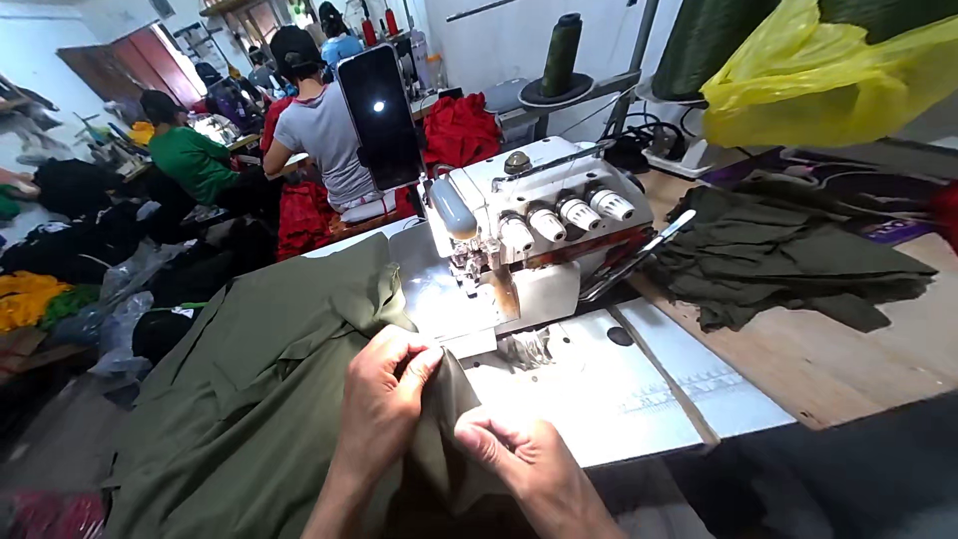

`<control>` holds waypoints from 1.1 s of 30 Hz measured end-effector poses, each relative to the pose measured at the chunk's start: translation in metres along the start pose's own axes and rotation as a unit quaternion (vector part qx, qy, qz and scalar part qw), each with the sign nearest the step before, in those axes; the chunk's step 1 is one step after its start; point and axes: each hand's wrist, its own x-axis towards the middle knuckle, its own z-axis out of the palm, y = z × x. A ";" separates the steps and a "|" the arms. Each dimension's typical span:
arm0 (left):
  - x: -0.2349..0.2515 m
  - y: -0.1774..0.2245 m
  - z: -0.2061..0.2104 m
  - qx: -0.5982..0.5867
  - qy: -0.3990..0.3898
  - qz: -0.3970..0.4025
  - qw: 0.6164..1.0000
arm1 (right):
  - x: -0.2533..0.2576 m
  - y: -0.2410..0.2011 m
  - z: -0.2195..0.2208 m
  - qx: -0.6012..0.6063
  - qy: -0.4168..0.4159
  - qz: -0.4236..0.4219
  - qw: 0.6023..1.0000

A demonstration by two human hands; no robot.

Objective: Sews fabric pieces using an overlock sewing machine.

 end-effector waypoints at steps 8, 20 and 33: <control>0.011 0.005 -0.010 -0.031 0.041 -0.055 0.997 | -0.011 -0.010 0.004 0.016 0.064 0.021 0.998; 0.017 0.000 -0.005 -0.022 0.082 -0.109 0.990 | -0.013 0.010 0.007 -0.027 0.238 0.031 0.970; 0.004 -0.004 -0.001 -0.125 0.108 -0.107 0.980 | -0.011 0.000 -0.004 0.042 0.270 -0.019 0.962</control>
